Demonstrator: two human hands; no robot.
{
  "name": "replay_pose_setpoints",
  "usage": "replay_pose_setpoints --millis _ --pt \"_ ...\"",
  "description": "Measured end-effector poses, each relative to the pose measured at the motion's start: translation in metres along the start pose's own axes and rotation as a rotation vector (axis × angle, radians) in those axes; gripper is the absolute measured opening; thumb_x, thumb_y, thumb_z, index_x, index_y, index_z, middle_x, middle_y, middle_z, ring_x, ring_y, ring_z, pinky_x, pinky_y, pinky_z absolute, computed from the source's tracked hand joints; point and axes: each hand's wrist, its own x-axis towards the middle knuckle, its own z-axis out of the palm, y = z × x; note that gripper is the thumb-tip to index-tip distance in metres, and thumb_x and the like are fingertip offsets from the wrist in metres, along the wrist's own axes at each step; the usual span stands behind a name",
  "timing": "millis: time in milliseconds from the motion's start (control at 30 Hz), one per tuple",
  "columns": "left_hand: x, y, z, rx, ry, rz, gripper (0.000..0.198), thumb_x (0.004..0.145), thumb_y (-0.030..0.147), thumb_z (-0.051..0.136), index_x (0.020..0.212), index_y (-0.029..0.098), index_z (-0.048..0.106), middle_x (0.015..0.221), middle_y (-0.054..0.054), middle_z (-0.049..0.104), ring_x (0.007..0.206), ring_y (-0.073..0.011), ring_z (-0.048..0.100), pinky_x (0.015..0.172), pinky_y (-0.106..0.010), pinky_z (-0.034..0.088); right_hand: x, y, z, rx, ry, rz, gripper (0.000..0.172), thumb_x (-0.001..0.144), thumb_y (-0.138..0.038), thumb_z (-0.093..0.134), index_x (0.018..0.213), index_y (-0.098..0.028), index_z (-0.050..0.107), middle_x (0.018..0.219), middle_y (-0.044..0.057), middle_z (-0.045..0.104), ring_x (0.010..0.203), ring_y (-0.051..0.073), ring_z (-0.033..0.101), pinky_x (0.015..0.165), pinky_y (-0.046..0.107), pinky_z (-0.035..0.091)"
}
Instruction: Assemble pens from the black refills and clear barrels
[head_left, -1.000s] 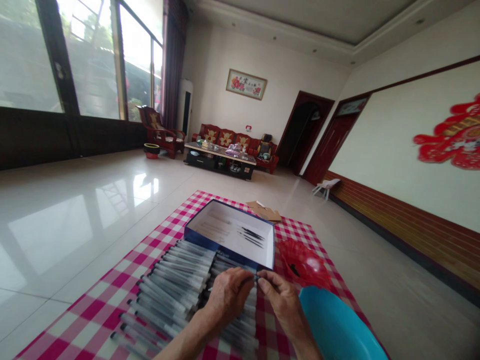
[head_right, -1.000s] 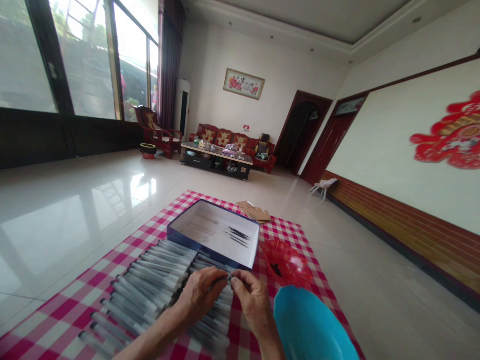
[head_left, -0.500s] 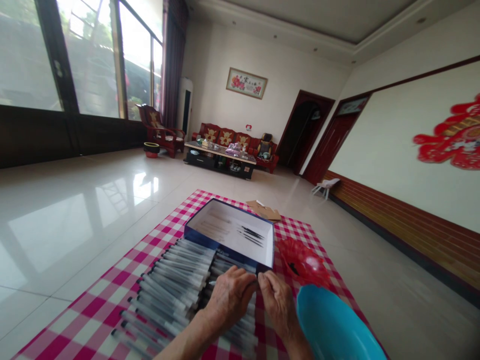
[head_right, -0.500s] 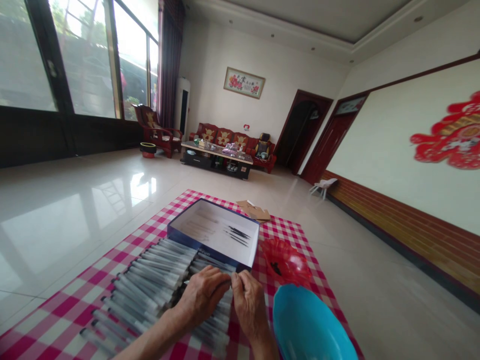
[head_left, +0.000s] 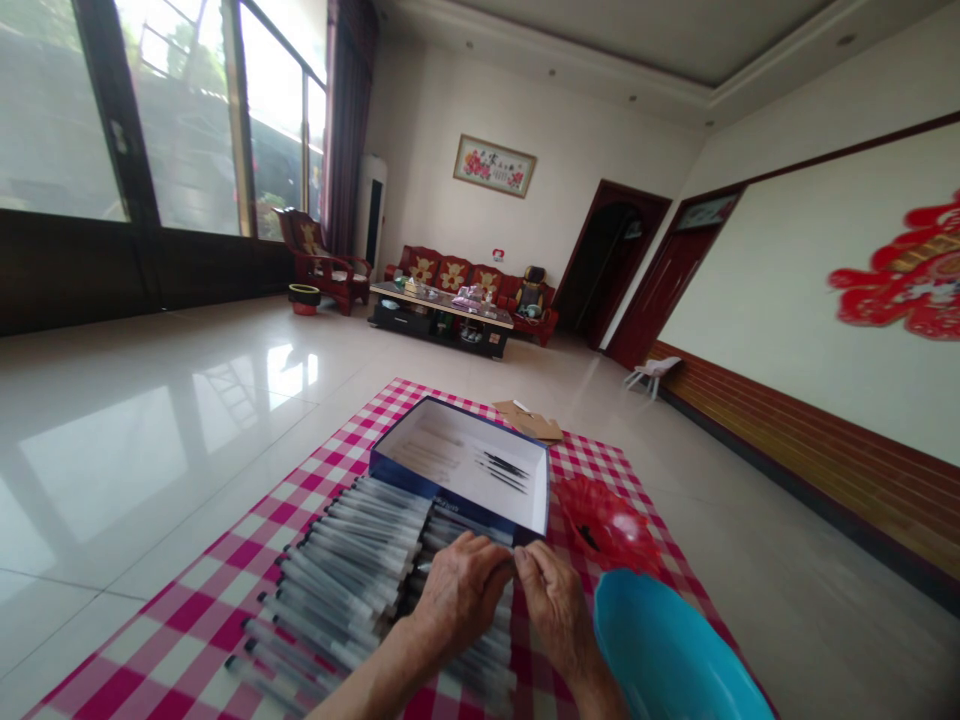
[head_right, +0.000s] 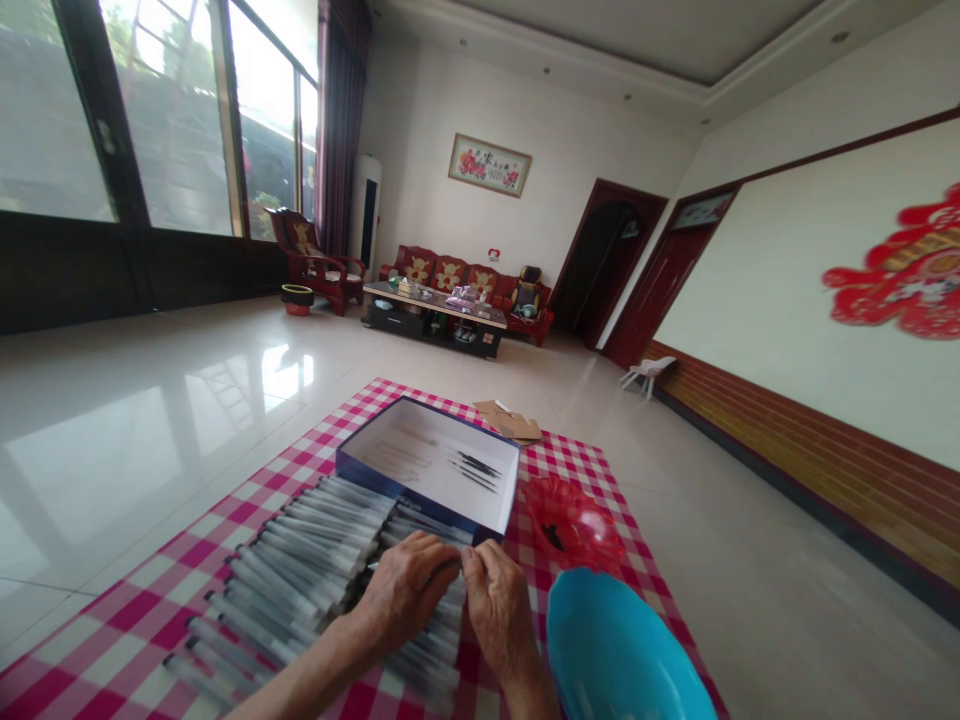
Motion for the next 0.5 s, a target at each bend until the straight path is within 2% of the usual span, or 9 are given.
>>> replay_pose_setpoints --millis 133,333,500 --pt "0.000 0.000 0.002 0.010 -0.013 -0.001 0.018 0.090 0.020 0.046 0.077 0.020 0.058 0.071 -0.001 0.060 0.069 -0.0170 0.054 0.065 -0.026 0.037 -0.001 0.001 0.000 0.009 0.019 0.039 0.038 0.093 -0.042 0.035 0.061 -0.022 0.043 0.057 -0.003 0.045 0.054 0.013 0.046 0.054 0.025 0.034" --pt "-0.001 -0.001 0.002 0.001 -0.015 -0.026 0.014 0.089 0.020 0.048 0.083 0.021 0.061 0.075 -0.001 0.062 0.073 -0.0179 0.056 0.067 -0.027 0.038 0.001 -0.008 -0.013 0.026 -0.089 -0.032 0.022 0.093 -0.034 0.040 0.081 -0.020 0.053 0.076 0.001 0.057 0.072 0.015 0.055 0.068 0.025 0.040" --pt "-0.002 -0.001 0.003 0.002 -0.015 -0.018 0.016 0.088 0.020 0.048 0.078 0.020 0.060 0.072 -0.002 0.061 0.071 -0.0173 0.055 0.065 -0.026 0.038 0.001 -0.002 -0.005 -0.036 -0.047 -0.011 0.034 0.093 -0.038 0.036 0.066 -0.021 0.047 0.064 -0.001 0.051 0.060 0.014 0.051 0.058 0.025 0.037"
